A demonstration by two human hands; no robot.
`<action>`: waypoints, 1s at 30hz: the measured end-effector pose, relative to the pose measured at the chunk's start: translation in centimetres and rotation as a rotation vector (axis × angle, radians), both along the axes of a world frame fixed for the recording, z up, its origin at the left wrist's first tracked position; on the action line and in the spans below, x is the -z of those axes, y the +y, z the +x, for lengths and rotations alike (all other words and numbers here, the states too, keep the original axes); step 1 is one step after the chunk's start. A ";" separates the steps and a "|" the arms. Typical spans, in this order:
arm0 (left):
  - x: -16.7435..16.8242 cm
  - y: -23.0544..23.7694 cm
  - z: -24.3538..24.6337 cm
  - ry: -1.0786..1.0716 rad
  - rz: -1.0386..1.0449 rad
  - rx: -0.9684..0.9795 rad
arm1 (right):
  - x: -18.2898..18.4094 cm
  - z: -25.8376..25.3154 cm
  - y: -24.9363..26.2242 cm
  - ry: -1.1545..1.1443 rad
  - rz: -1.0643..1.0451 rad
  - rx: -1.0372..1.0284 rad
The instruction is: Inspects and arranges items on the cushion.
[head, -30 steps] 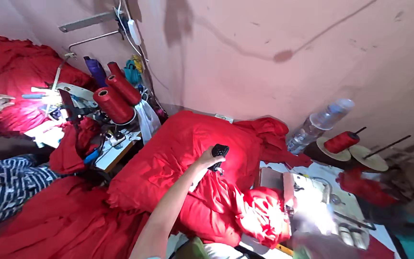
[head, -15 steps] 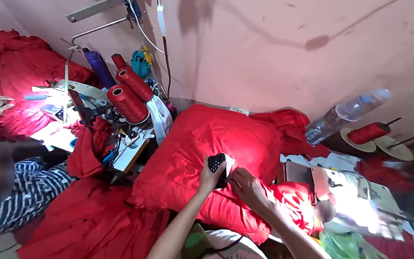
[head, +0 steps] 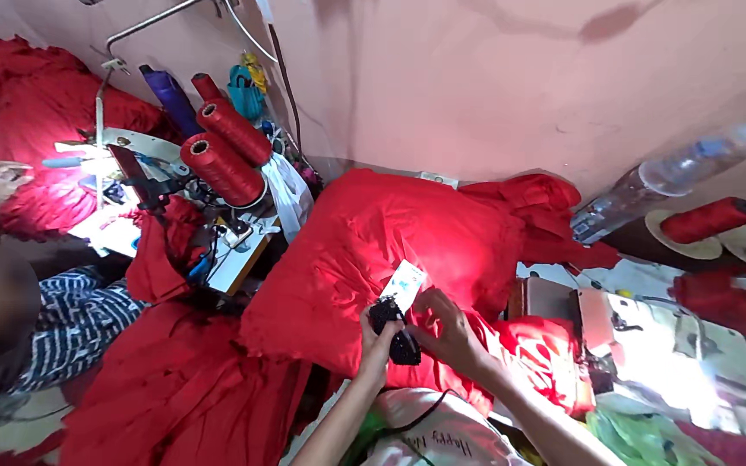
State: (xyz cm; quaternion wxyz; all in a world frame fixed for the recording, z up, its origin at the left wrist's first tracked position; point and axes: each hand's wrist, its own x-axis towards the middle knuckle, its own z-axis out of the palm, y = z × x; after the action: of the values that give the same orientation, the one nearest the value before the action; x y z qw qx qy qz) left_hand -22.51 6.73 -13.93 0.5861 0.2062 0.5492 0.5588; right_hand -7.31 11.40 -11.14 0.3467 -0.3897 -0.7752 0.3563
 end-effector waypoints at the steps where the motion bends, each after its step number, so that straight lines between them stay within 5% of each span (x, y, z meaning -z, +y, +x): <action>1: 0.2 0.0 0.2 0.000 0.024 -0.056 | 0.2 -0.2 -0.4 0.005 -0.020 -0.045; 16: 2.1 -1.4 -1.2 -0.008 0.063 -0.088 | 2.5 -1.3 -1.0 -0.266 0.186 0.017; 23: 2.3 -1.0 -1.1 -0.008 0.024 -0.043 | 0.6 -1.9 -0.1 -0.619 -0.023 -0.173; 30: 2.8 -0.5 -1.8 -0.041 0.002 -0.051 | 4.1 -1.3 0.3 -0.210 0.293 -0.043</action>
State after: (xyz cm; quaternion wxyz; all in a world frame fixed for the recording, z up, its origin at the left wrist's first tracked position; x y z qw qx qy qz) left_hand -24.29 6.19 -16.76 0.5828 0.1814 0.5414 0.5782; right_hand -8.62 11.65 -15.27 0.3091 -0.3533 -0.8591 0.2041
